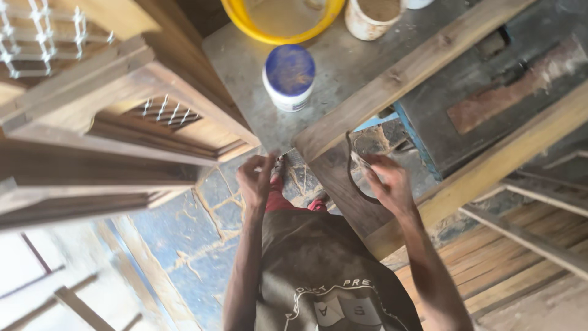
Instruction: The person sands the surface and edges of a wooden frame by hand using a small piece of sandpaper, moving it along the grain and into the corners.
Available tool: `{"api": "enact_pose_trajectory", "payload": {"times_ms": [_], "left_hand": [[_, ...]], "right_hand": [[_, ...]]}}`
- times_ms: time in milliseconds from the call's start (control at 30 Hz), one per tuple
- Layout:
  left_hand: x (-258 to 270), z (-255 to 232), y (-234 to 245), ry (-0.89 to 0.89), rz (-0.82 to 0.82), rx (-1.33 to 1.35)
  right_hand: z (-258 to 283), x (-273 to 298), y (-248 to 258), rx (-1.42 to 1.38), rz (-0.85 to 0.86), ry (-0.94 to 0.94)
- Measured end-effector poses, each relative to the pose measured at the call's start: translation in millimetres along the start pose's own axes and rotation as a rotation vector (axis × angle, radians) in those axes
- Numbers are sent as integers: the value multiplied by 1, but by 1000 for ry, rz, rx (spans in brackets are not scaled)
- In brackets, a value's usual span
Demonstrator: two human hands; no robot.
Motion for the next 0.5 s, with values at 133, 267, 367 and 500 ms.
{"api": "enact_pose_trajectory", "payload": {"times_ms": [133, 267, 367, 500], "left_hand": [[38, 50, -46, 87, 407, 20], [106, 93, -114, 175, 790, -191], [132, 111, -141, 285, 841, -263], [137, 84, -139, 321, 769, 45]], "right_hand": [[64, -40, -16, 393, -6, 456], [70, -50, -42, 579, 76, 485], [53, -37, -50, 446, 215, 293], [76, -28, -43, 695, 183, 712]]}}
Point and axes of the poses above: each hand's wrist, its own x-axis away from the middle knuckle, its own y-axis out of the back of the hand, z = x × y, the point moved 8 cm from there along -x, towards the middle knuckle, and after that the axes turned 15 degrees about x, right-handed, at the moved point
